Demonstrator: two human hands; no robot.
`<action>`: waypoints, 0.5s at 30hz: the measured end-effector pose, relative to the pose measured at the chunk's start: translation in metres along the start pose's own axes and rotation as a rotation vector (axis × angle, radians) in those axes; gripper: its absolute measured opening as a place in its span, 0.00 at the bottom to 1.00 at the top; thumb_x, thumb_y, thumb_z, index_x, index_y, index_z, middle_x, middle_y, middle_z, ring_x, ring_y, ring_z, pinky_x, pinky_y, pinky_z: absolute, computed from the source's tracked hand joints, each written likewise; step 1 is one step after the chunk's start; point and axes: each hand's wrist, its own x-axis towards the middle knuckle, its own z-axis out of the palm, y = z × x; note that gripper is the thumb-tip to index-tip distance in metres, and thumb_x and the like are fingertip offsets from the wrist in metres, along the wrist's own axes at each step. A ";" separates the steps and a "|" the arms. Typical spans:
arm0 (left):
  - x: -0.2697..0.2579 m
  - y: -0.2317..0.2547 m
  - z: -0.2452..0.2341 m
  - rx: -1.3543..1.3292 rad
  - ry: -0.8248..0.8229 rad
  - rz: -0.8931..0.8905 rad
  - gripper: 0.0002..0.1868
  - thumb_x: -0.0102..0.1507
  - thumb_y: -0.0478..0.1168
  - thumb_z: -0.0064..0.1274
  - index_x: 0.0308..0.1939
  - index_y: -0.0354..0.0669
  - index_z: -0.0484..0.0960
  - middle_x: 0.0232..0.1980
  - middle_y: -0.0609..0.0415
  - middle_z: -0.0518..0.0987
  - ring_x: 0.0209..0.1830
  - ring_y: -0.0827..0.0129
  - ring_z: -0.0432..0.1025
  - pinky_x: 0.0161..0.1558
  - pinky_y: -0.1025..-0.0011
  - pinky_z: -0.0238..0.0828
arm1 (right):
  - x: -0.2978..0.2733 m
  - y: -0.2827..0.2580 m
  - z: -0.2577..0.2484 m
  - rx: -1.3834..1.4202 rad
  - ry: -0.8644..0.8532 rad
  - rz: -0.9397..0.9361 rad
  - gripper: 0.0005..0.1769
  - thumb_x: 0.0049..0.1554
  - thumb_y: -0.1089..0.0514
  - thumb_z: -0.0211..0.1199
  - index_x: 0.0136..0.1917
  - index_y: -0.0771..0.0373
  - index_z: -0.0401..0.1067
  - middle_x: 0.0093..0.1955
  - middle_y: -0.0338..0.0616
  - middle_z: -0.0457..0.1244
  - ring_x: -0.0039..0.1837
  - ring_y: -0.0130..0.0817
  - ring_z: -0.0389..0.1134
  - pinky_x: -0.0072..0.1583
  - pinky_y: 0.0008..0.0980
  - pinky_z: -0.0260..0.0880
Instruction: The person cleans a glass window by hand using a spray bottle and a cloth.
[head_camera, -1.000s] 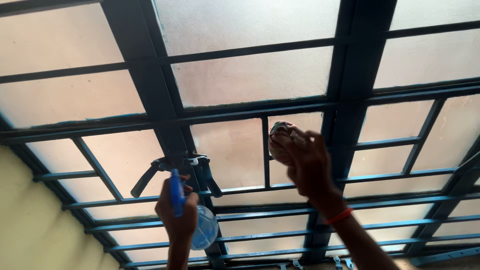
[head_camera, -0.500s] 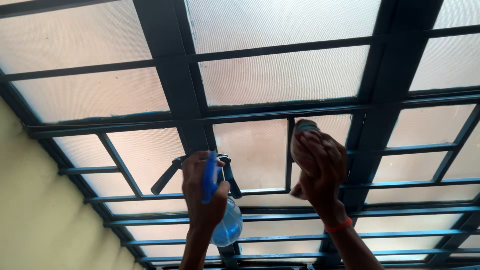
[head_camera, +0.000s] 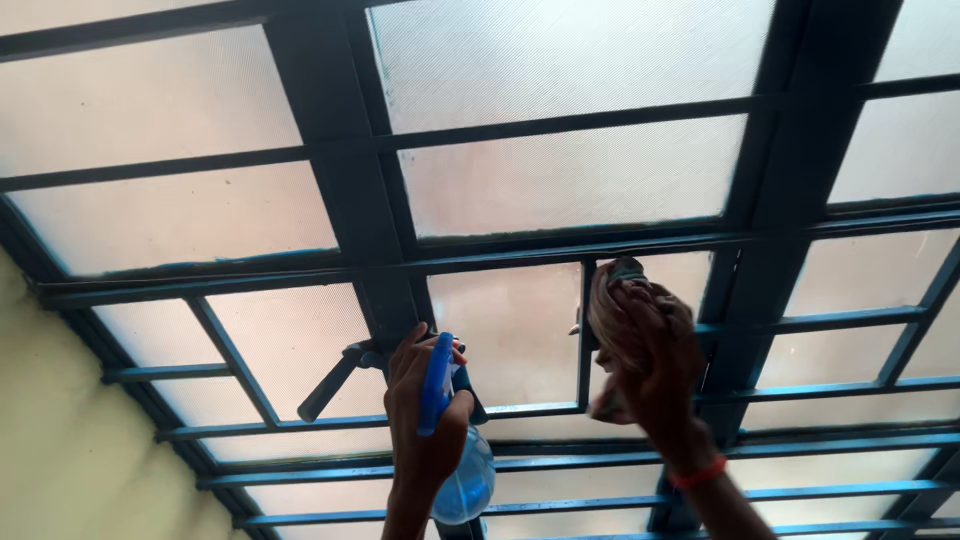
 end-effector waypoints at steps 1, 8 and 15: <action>0.000 0.000 0.001 0.008 0.010 0.012 0.22 0.40 0.29 0.48 0.39 0.36 0.80 0.47 0.45 0.84 0.72 0.44 0.67 0.78 0.44 0.48 | 0.000 0.007 -0.008 -0.015 -0.055 -0.034 0.30 0.58 0.60 0.69 0.73 0.55 0.65 0.70 0.45 0.63 0.73 0.45 0.64 0.73 0.46 0.69; -0.003 -0.003 0.002 -0.062 0.030 0.003 0.24 0.40 0.30 0.49 0.42 0.37 0.79 0.45 0.44 0.83 0.67 0.46 0.69 0.72 0.46 0.58 | 0.005 -0.003 -0.030 -0.174 0.176 0.218 0.29 0.61 0.62 0.62 0.75 0.55 0.66 0.71 0.44 0.59 0.73 0.45 0.62 0.71 0.42 0.69; -0.003 -0.003 -0.002 -0.129 0.032 -0.118 0.21 0.40 0.29 0.49 0.38 0.41 0.79 0.46 0.45 0.82 0.53 0.52 0.77 0.57 0.53 0.74 | 0.000 -0.033 0.010 0.092 0.164 0.103 0.29 0.60 0.60 0.68 0.73 0.51 0.65 0.70 0.43 0.61 0.76 0.45 0.61 0.76 0.46 0.68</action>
